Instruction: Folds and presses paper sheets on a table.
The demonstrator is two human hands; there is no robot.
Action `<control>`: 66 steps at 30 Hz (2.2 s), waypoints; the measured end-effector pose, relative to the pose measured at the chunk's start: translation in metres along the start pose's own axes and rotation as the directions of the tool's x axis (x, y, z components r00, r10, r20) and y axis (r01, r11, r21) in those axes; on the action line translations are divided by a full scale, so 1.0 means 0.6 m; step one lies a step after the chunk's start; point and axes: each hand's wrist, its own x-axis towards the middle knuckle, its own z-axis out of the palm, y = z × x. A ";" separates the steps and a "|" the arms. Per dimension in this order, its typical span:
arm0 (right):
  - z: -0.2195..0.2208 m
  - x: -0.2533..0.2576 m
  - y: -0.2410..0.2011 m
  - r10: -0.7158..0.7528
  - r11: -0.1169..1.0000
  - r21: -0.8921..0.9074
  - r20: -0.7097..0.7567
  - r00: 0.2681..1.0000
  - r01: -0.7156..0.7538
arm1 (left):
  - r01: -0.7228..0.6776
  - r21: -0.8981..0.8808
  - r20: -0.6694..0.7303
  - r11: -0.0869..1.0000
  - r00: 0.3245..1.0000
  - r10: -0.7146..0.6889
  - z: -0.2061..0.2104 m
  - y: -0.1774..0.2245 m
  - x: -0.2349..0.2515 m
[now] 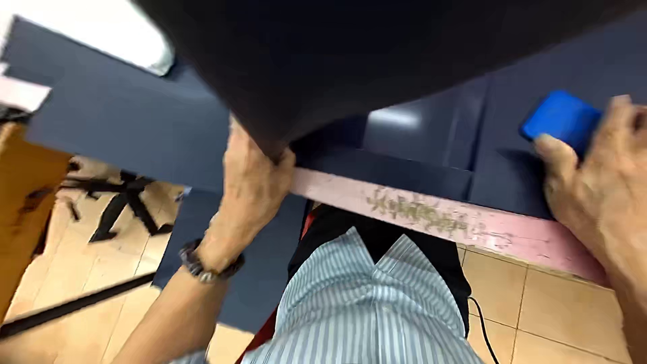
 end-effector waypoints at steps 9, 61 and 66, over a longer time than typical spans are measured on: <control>-0.009 0.004 -0.021 -0.001 0.997 0.076 -0.041 0.999 0.005 | -0.285 0.172 0.294 0.943 0.929 0.227 0.019 0.038 0.065; -0.003 -0.032 -0.056 -0.511 0.834 0.188 -0.092 0.854 0.519 | -0.440 0.089 0.354 0.893 0.852 0.385 0.078 -0.019 0.208; -0.002 -0.028 -0.055 -0.508 0.822 0.232 -0.112 0.854 0.519 | -0.366 0.076 0.300 0.928 0.896 0.329 0.098 -0.010 0.218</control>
